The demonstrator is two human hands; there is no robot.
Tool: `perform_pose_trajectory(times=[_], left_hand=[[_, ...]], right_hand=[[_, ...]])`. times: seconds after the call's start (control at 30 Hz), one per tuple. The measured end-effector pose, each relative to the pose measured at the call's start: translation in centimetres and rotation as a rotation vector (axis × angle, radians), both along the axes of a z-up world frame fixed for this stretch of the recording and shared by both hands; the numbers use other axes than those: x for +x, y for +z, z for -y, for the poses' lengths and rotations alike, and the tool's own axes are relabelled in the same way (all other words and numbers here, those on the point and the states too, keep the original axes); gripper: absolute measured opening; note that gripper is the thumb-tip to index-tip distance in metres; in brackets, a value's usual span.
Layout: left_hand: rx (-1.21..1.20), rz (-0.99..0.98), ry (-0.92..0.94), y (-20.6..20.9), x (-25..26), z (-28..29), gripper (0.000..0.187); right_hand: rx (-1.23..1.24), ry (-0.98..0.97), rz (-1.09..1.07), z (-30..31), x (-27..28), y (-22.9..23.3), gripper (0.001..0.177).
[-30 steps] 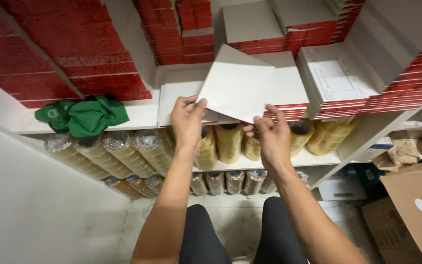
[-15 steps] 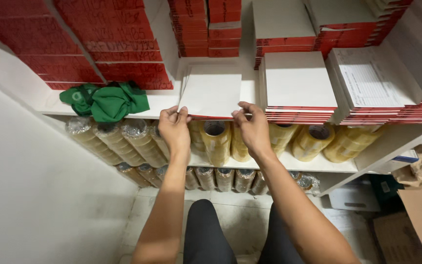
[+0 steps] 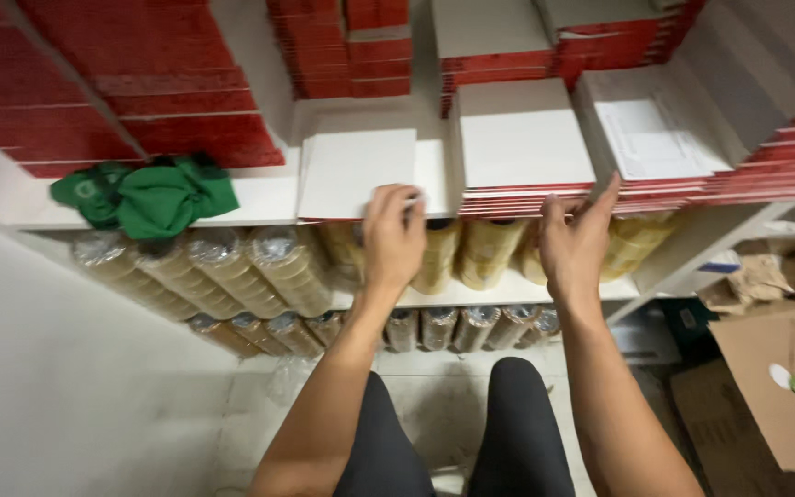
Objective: The person organizes stacks of small paper booklets and documents on a shelf, moving individual booklets from one stack to another and squaring them up by hand.
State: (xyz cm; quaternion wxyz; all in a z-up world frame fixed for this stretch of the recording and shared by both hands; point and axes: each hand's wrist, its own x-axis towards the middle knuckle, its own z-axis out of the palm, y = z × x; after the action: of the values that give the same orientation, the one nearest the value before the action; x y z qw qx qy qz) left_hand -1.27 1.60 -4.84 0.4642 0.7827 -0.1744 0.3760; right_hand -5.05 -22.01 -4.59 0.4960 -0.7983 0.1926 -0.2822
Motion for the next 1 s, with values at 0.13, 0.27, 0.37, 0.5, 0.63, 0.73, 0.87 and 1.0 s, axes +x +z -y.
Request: perform_pose_trajectory(times=[0.13,0.27,0.37,0.5,0.63,0.73,0.87,1.0], left_hand=[[0.030,-0.240,-0.112,0.4,1.5,4.2,0.036],[-0.002,-0.519,-0.071,-0.1,3.3,5.9,0.039],[-0.073,-0.575,-0.036,1.5,3.0,6.0,0.034],[-0.245,-0.577,0.026,2.3,3.2,5.0,0.030],[-0.513,-0.593,-0.153,4.0,2.2,3.6,0.030],[-0.638,-0.519,-0.224,4.3,0.8,1.2,0.031],[-0.658,-0.409,-0.097,3.7,-0.7,-3.3,0.029],[-0.778,-0.402,-0.030,-0.7,1.4,-8.0,0.028]], right_hand=[[0.043,0.002,-0.056,-0.5,-1.2,2.6,0.065],[0.310,0.151,0.111,-0.3,-1.9,3.1,0.055],[0.579,0.201,0.161,-0.6,-2.1,3.7,0.047],[0.792,0.197,0.172,-1.6,-2.6,3.4,0.024],[0.757,0.210,0.212,-3.6,-2.3,2.8,0.024],[0.744,0.248,0.201,-5.8,-2.1,2.6,0.037],[0.724,0.369,0.148,-9.2,-1.5,3.0,0.037],[0.694,0.474,0.073,-12.9,0.5,1.9,0.040]])
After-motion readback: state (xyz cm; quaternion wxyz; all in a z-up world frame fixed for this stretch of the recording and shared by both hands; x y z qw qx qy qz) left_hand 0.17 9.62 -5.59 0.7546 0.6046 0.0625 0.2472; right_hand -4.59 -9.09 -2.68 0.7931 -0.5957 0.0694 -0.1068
